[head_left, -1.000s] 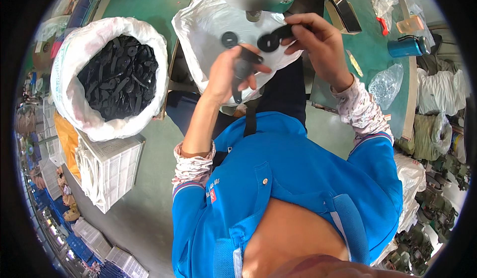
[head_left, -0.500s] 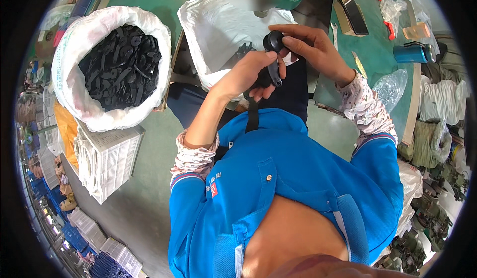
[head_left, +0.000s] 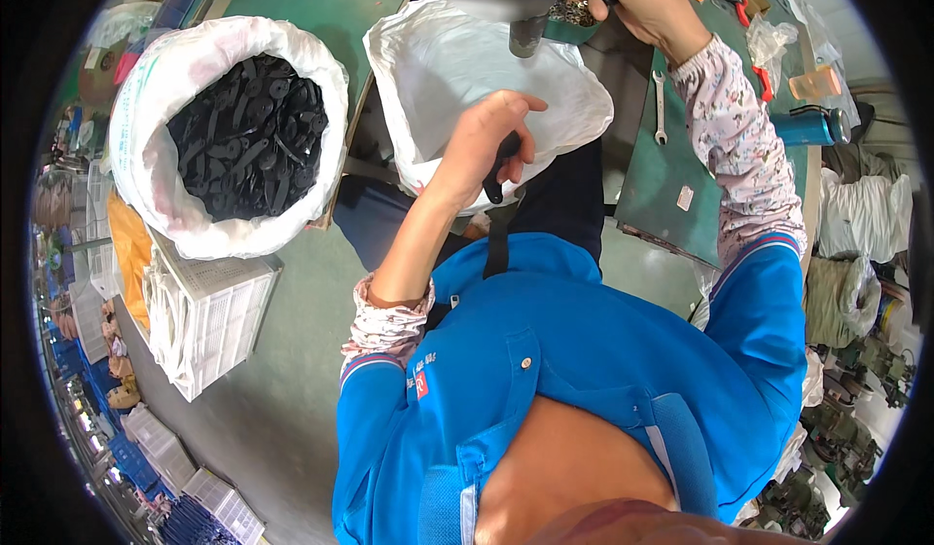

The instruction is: The person repeatedly picks black plastic components from a white sack, attaches small metal pins to them by hand, and places the assembled units into a second white sack. The process is continuous and repetitive.

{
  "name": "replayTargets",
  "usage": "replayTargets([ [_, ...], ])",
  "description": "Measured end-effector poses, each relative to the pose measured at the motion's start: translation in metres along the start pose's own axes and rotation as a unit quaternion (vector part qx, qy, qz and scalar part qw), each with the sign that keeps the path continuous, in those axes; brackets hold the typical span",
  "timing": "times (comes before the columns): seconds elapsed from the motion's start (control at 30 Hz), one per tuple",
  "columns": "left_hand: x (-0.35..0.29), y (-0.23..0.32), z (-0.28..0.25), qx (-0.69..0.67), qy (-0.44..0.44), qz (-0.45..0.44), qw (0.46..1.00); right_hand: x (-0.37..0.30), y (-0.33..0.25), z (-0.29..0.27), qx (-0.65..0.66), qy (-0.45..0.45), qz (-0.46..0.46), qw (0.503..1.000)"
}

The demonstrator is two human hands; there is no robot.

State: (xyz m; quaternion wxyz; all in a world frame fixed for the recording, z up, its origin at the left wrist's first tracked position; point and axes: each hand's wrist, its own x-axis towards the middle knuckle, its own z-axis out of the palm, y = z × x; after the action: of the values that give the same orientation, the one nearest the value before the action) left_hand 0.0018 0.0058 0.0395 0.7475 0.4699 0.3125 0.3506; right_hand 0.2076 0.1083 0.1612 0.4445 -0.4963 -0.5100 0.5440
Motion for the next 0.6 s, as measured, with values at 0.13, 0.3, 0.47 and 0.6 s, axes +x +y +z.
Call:
replayTargets([
  [0.13,0.003,-0.003,-0.003,-0.024,0.050,0.017,0.998,0.003,0.015,0.004,-0.026,-0.017,0.014,0.999],
  [0.3,0.006,-0.010,-0.008,-0.050,0.111,0.079,0.989,-0.044,0.061,0.010,-0.022,-0.026,-0.007,0.999],
  [0.47,0.013,-0.021,-0.005,-0.051,0.123,0.163,0.978,-0.110,0.146,0.048,-0.012,-0.085,0.021,0.996],
  [0.6,0.008,-0.022,-0.001,-0.042,0.141,0.169,0.975,-0.133,0.163,0.087,0.042,-0.068,0.026,0.996],
])
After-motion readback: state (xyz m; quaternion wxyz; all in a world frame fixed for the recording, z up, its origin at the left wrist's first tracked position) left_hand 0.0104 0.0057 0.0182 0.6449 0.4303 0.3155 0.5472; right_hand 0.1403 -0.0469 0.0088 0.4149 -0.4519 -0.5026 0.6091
